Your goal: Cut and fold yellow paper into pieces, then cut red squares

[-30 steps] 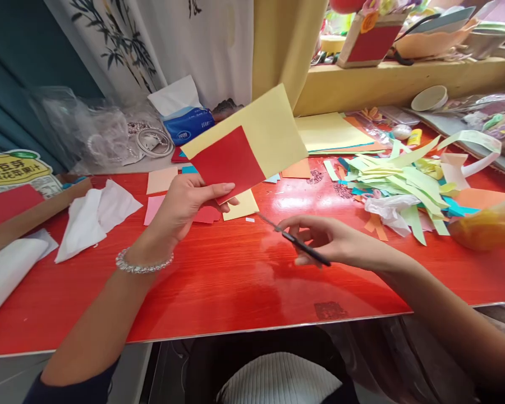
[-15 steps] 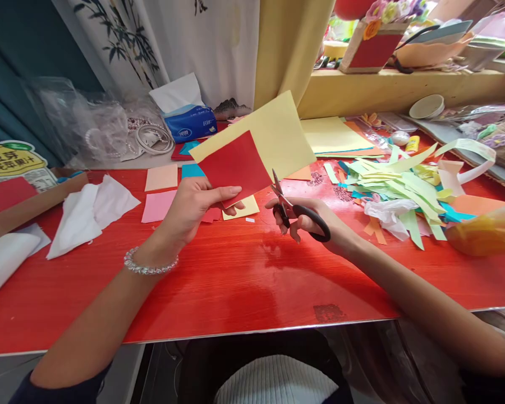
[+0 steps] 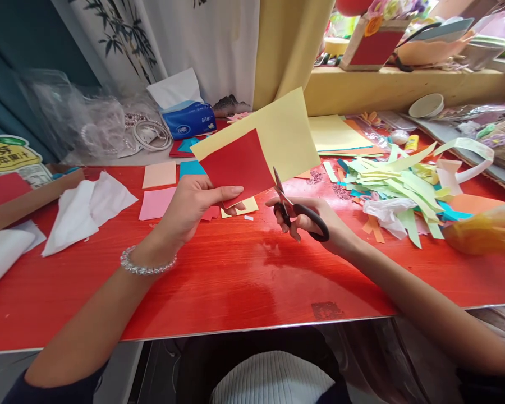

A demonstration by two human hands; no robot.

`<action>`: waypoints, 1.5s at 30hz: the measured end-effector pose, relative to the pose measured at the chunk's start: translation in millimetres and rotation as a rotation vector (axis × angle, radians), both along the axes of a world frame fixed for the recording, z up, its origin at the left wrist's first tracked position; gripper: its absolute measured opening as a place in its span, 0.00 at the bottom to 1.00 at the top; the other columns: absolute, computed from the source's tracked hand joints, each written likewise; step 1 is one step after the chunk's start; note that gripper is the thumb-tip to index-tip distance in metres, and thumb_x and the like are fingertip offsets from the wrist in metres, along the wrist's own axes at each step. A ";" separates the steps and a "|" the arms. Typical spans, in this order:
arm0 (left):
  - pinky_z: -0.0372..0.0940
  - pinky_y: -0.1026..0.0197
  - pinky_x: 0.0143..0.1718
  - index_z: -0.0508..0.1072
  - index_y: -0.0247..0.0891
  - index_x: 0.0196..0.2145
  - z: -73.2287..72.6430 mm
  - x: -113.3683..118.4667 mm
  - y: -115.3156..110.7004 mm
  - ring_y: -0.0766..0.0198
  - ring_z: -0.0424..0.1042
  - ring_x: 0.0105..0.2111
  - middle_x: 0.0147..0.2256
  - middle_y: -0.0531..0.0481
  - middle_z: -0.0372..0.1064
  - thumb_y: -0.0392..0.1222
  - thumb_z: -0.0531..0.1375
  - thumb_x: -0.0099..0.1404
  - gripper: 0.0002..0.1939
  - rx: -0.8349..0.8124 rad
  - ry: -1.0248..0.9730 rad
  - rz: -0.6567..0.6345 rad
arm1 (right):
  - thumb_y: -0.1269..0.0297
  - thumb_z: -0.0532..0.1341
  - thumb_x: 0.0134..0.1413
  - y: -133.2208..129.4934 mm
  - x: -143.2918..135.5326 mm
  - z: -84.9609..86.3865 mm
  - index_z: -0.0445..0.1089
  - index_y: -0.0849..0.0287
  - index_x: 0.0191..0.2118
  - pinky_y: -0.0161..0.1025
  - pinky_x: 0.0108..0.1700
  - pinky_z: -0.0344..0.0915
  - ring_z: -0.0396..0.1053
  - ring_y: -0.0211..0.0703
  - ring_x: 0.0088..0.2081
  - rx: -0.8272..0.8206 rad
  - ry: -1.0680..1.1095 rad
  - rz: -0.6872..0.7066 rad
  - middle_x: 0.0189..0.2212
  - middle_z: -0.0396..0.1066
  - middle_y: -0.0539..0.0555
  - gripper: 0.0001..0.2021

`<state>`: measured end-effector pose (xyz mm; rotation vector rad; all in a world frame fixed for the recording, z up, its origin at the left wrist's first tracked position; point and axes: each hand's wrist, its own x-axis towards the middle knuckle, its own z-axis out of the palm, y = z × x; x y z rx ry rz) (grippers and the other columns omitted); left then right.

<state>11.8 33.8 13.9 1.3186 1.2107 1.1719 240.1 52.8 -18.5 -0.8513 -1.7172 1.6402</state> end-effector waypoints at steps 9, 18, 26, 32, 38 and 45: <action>0.68 0.63 0.31 0.76 0.42 0.17 1.2 1.2 -0.9 0.62 0.74 0.23 0.17 0.54 0.71 0.42 0.65 0.51 0.07 -0.002 0.038 0.025 | 0.51 0.64 0.48 -0.8 0.5 -1.3 0.69 0.60 0.49 0.33 0.24 0.58 0.61 0.37 0.27 0.015 0.005 0.001 0.28 0.62 0.52 0.24; 0.67 0.64 0.28 0.76 0.40 0.19 2.1 -0.8 -1.5 0.65 0.71 0.21 0.18 0.53 0.72 0.42 0.65 0.51 0.07 -0.007 0.041 0.024 | 0.48 0.64 0.47 -3.8 1.4 -2.1 0.69 0.62 0.45 0.32 0.20 0.53 0.59 0.35 0.25 0.010 0.012 -0.024 0.25 0.60 0.50 0.25; 0.67 0.65 0.27 0.77 0.40 0.19 4.4 -0.9 -1.6 0.67 0.70 0.20 0.19 0.54 0.71 0.41 0.64 0.51 0.06 -0.004 0.017 -0.005 | 0.49 0.64 0.47 -7.0 -1.5 -4.0 0.69 0.60 0.42 0.31 0.17 0.50 0.58 0.34 0.23 0.002 0.041 -0.038 0.23 0.60 0.50 0.21; 0.66 0.64 0.28 0.76 0.41 0.18 4.6 -2.6 -2.3 0.66 0.70 0.20 0.18 0.53 0.70 0.43 0.64 0.52 0.08 -0.010 0.046 0.005 | 0.51 0.64 0.48 -9.9 -3.2 -3.8 0.69 0.60 0.41 0.31 0.17 0.46 0.56 0.33 0.21 0.011 0.057 -0.054 0.21 0.60 0.48 0.19; 0.64 0.65 0.24 0.77 0.41 0.18 7.0 -4.0 -3.5 0.67 0.68 0.19 0.18 0.53 0.70 0.43 0.64 0.52 0.08 -0.025 0.050 -0.005 | 0.53 0.63 0.50 -13.2 -4.5 -5.2 0.69 0.59 0.40 0.33 0.20 0.46 0.54 0.32 0.20 0.017 0.067 -0.068 0.20 0.59 0.47 0.16; 0.63 0.63 0.26 0.75 0.41 0.18 6.6 -4.4 -3.7 0.66 0.68 0.20 0.19 0.53 0.70 0.45 0.64 0.53 0.10 -0.033 0.076 0.003 | 0.56 0.63 0.51 -15.5 -5.1 -6.4 0.69 0.58 0.39 0.35 0.24 0.50 0.55 0.33 0.21 0.056 0.055 -0.088 0.18 0.58 0.46 0.13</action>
